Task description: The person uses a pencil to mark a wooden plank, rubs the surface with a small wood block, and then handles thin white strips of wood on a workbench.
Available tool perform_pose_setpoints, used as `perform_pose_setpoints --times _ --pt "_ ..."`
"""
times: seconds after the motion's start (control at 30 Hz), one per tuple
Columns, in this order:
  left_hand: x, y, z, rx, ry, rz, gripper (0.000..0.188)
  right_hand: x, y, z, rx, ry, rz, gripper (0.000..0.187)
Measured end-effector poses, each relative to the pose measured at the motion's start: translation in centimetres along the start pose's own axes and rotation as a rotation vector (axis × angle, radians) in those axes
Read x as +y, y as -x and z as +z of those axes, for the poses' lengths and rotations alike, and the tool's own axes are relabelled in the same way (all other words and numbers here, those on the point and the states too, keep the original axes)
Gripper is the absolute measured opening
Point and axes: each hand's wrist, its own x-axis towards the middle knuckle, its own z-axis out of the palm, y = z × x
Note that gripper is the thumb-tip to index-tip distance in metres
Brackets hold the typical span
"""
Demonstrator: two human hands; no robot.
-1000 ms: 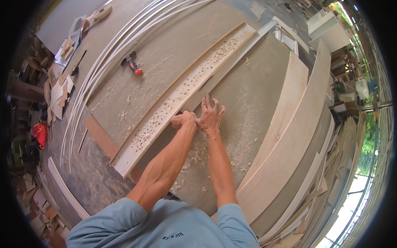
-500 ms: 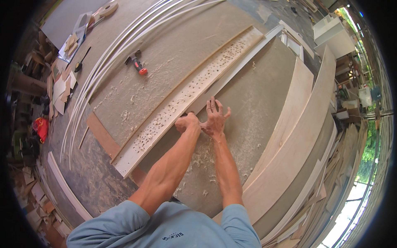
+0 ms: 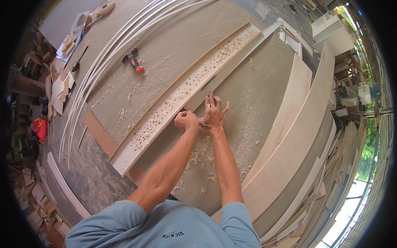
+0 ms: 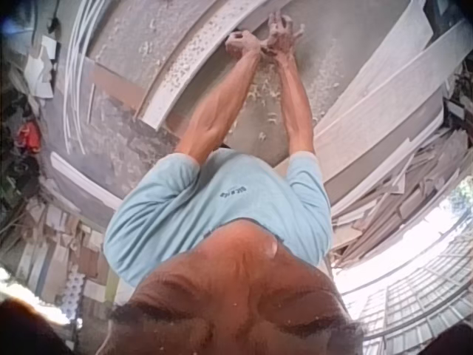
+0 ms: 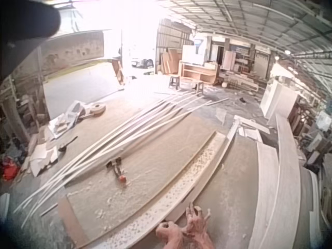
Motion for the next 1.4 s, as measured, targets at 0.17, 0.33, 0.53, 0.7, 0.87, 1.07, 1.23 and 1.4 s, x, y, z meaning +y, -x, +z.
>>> perform_pose_setpoints --times 0.17,0.33,0.53,0.7,0.87,1.07,1.23,1.4 --pt "0.2 0.1 -0.8 -0.098 0.081 0.025 0.016 -0.2 -0.2 -0.6 -0.014 0.000 0.026 0.092" --pt "1.0 1.4 -1.8 -0.131 0.160 -0.053 0.015 -0.1 -0.2 -0.9 -0.026 -0.002 0.041 0.093" --pt "1.1 0.7 -0.6 -0.077 0.025 -0.094 0.014 0.1 -0.6 -0.7 -0.029 0.056 0.009 0.092" --pt "1.2 1.6 1.4 -0.067 0.289 -0.309 0.012 1.4 -0.8 0.0 -0.024 0.103 -0.015 0.090" --pt "0.9 1.9 3.0 -0.020 0.369 -0.316 0.012 2.3 -1.1 0.8 -0.017 0.135 -0.049 0.086" --pt "0.4 1.6 4.8 0.010 0.436 -0.279 0.010 3.0 -1.8 1.1 -0.018 0.142 -0.062 0.085" --pt "1.0 2.3 5.6 0.091 0.383 -0.199 0.011 3.6 -2.1 0.9 -0.068 0.131 -0.045 0.074" --pt "1.1 2.5 6.6 0.114 0.398 -0.229 0.014 4.0 -2.6 0.8 -0.054 0.143 -0.056 0.070"
